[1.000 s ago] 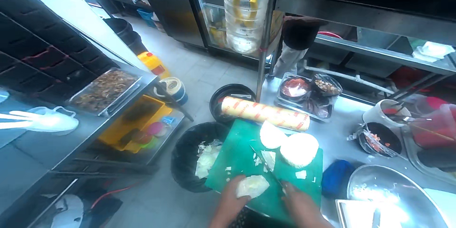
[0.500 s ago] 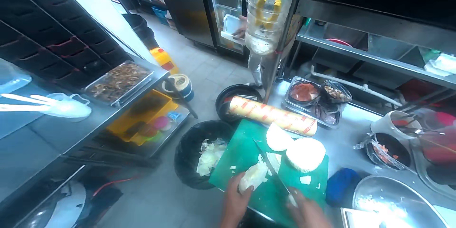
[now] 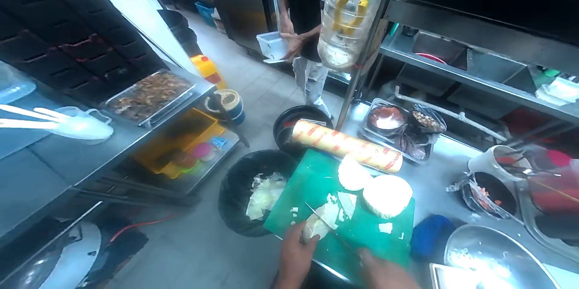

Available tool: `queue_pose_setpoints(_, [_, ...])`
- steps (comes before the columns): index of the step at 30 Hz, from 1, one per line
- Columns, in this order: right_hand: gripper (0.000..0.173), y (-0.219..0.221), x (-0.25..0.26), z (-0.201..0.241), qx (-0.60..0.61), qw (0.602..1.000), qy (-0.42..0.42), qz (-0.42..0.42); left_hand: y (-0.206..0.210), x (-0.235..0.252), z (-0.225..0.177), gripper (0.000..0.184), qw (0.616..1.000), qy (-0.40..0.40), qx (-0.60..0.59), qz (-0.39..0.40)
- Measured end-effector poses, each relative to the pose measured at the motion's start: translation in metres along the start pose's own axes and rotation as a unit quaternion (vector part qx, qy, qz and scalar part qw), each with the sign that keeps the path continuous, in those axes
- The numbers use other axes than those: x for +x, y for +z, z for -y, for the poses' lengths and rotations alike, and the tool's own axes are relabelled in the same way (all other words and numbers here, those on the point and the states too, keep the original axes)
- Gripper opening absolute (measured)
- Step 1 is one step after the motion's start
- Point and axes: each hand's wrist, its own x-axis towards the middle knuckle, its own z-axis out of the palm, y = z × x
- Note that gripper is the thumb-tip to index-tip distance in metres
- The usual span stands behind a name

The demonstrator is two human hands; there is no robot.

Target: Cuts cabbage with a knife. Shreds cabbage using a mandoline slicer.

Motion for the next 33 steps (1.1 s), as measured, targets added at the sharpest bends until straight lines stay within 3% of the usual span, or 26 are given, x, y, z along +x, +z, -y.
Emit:
queue_pose_setpoints(4, [0.036,-0.02,0.006,0.03,-0.043,0.996,0.054,0.06,0.001,0.004,0.002,0.055,1.0,0.001,0.011,0.008])
queue_pose_setpoints(9, [0.037,-0.005,0.038,0.041,-0.053,0.992,0.081,0.078,-0.003,0.006,0.0,0.05,1.0,-0.016,-0.003,0.014])
queue_pose_setpoints(15, [0.038,0.065,0.084,0.006,-0.037,0.997,0.067,0.012,0.001,0.002,-0.001,0.053,1.0,-0.019,-0.005,0.002])
queue_pose_setpoints(19, [0.048,0.052,0.097,-0.017,0.064,0.996,0.038,0.041,-0.004,0.002,-0.001,0.05,0.99,-0.068,-0.125,-0.011])
queue_pose_setpoints(22, [0.048,0.05,0.089,-0.026,0.065,0.996,0.064,-0.012,-0.023,-0.001,-0.002,0.05,0.956,-0.094,-0.276,-0.001])
queue_pose_setpoints(26, [0.048,0.064,0.07,-0.032,0.004,0.984,0.106,-0.14,-0.054,-0.01,-0.014,0.044,0.859,-0.039,-0.509,0.052])
queue_pose_setpoints(29, [0.051,0.072,0.069,-0.043,-0.027,0.981,0.096,-0.167,-0.069,-0.014,-0.032,0.044,0.812,0.01,-0.574,0.108])
queue_pose_setpoints(33, [0.051,0.052,0.051,-0.043,-0.014,0.985,0.064,-0.157,-0.074,-0.016,-0.063,0.05,0.784,0.085,-0.588,0.179])
